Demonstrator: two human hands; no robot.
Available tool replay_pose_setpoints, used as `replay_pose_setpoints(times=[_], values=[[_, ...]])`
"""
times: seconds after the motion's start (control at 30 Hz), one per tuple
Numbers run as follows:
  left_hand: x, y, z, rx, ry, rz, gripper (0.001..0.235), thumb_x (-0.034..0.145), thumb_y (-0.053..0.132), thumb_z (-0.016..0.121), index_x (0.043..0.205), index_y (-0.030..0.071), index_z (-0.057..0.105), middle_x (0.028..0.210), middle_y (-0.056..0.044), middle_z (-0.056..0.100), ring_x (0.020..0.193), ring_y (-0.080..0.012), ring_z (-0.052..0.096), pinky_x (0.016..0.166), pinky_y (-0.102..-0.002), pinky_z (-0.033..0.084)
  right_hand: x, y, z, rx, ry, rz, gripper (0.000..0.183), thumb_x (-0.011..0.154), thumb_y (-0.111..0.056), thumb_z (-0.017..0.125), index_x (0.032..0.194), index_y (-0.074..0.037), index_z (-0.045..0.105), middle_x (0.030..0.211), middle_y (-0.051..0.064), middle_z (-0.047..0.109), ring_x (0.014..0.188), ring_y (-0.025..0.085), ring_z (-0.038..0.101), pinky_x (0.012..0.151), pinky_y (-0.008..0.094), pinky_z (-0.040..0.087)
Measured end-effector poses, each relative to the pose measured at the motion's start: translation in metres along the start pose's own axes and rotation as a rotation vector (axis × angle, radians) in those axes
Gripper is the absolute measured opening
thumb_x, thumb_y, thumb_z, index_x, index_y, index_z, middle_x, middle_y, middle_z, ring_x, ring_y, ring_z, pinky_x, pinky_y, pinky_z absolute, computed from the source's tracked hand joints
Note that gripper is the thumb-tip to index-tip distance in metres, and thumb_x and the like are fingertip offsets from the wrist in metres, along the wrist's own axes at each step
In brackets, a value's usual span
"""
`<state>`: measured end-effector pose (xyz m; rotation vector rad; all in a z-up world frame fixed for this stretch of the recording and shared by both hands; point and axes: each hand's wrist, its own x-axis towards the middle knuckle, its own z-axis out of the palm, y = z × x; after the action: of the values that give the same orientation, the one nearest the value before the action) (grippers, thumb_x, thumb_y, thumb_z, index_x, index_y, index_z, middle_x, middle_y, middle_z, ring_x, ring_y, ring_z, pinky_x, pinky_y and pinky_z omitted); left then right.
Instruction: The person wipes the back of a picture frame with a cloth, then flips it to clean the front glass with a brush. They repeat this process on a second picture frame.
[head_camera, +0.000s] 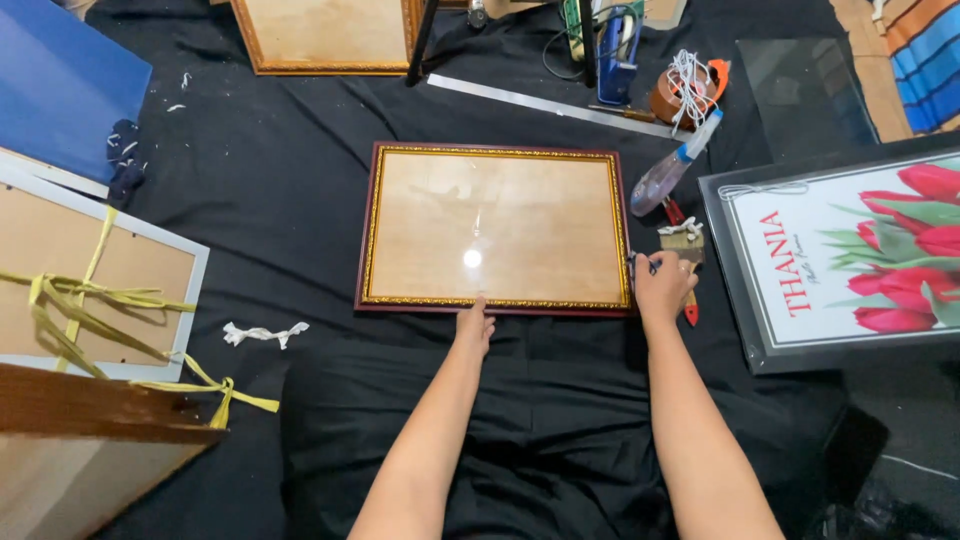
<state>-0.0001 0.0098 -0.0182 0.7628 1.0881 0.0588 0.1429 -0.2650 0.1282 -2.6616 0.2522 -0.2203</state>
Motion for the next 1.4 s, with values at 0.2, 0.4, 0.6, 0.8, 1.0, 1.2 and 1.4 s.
replay_pose_setpoints(times=[0.2, 0.4, 0.6, 0.8, 1.0, 1.2, 1.4], values=[[-0.018, 0.025, -0.014, 0.827, 0.073, 0.283, 0.064, 0.095, 0.035, 0.063, 0.149, 0.005, 0.047, 0.145, -0.023, 0.054, 0.135, -0.0427, 0.051, 0.108, -0.056, 0.046, -0.034, -0.016, -0.028, 0.173, -0.049, -0.044, 0.029, 0.099, -0.042, 0.068, 0.108, -0.015, 0.063, 0.113, 0.015, 0.055, 0.119, 0.044, 0.049, 0.104, 0.053, 0.042], [-0.097, 0.06, -0.023, 1.671, -0.207, 0.517, 0.044, 0.092, 0.037, 0.063, 0.135, 0.04, 0.062, 0.134, -0.012, 0.064, 0.128, -0.0431, 0.056, 0.106, -0.058, 0.04, -0.059, -0.031, -0.066, 0.323, -0.118, 0.049, 0.036, 0.098, -0.051, 0.063, 0.12, -0.022, 0.06, 0.128, 0.017, 0.051, 0.129, 0.042, 0.042, 0.114, 0.05, 0.032], [-0.106, 0.043, 0.008, 1.942, -0.053, 0.781, 0.024, 0.095, 0.021, 0.054, 0.105, 0.019, 0.076, 0.102, -0.008, 0.074, 0.102, -0.0331, 0.068, 0.089, -0.044, 0.047, -0.084, -0.076, -0.13, 0.395, -0.158, -0.031, 0.031, 0.095, -0.044, 0.061, 0.115, -0.021, 0.06, 0.125, 0.013, 0.052, 0.123, 0.038, 0.044, 0.107, 0.046, 0.034], [-0.144, 0.12, 0.054, 2.037, 0.218, 0.92, 0.022, 0.095, 0.008, 0.054, 0.101, 0.024, 0.067, 0.095, 0.005, 0.072, 0.097, -0.0241, 0.063, 0.089, -0.039, 0.037, -0.098, -0.15, -0.167, 0.465, -0.268, -0.065, 0.022, 0.094, -0.039, 0.054, 0.11, -0.024, 0.058, 0.123, 0.004, 0.051, 0.123, 0.025, 0.043, 0.097, 0.04, 0.039], [-0.13, 0.113, 0.007, 2.107, 0.367, 1.03, 0.025, 0.101, 0.013, 0.048, 0.102, 0.025, 0.071, 0.103, 0.003, 0.069, 0.104, -0.0242, 0.055, 0.089, -0.04, 0.036, -0.092, -0.127, -0.092, 0.393, -0.351, -0.155, 0.029, 0.094, -0.044, 0.061, 0.113, -0.022, 0.063, 0.124, 0.011, 0.055, 0.122, 0.036, 0.049, 0.105, 0.045, 0.037], [-0.052, 0.055, -0.046, 1.857, -0.002, 0.357, 0.033, 0.095, 0.025, 0.06, 0.125, 0.012, 0.063, 0.13, -0.01, 0.054, 0.121, -0.0333, 0.05, 0.096, -0.053, 0.041, -0.105, -0.08, -0.018, 0.383, -0.493, -0.056, 0.038, 0.093, -0.054, 0.067, 0.117, -0.025, 0.068, 0.131, 0.015, 0.059, 0.13, 0.04, 0.051, 0.111, 0.048, 0.04], [-0.052, 0.088, -0.075, 1.899, -0.256, -0.373, 0.095, 0.081, 0.07, 0.069, 0.158, 0.021, 0.042, 0.167, -0.007, 0.032, 0.154, -0.0298, 0.027, 0.123, -0.055, 0.023, -0.132, -0.054, -0.023, 0.481, -0.612, 0.173, 0.04, 0.097, -0.05, 0.064, 0.123, -0.021, 0.067, 0.143, 0.016, 0.057, 0.139, 0.037, 0.047, 0.115, 0.047, 0.038]])
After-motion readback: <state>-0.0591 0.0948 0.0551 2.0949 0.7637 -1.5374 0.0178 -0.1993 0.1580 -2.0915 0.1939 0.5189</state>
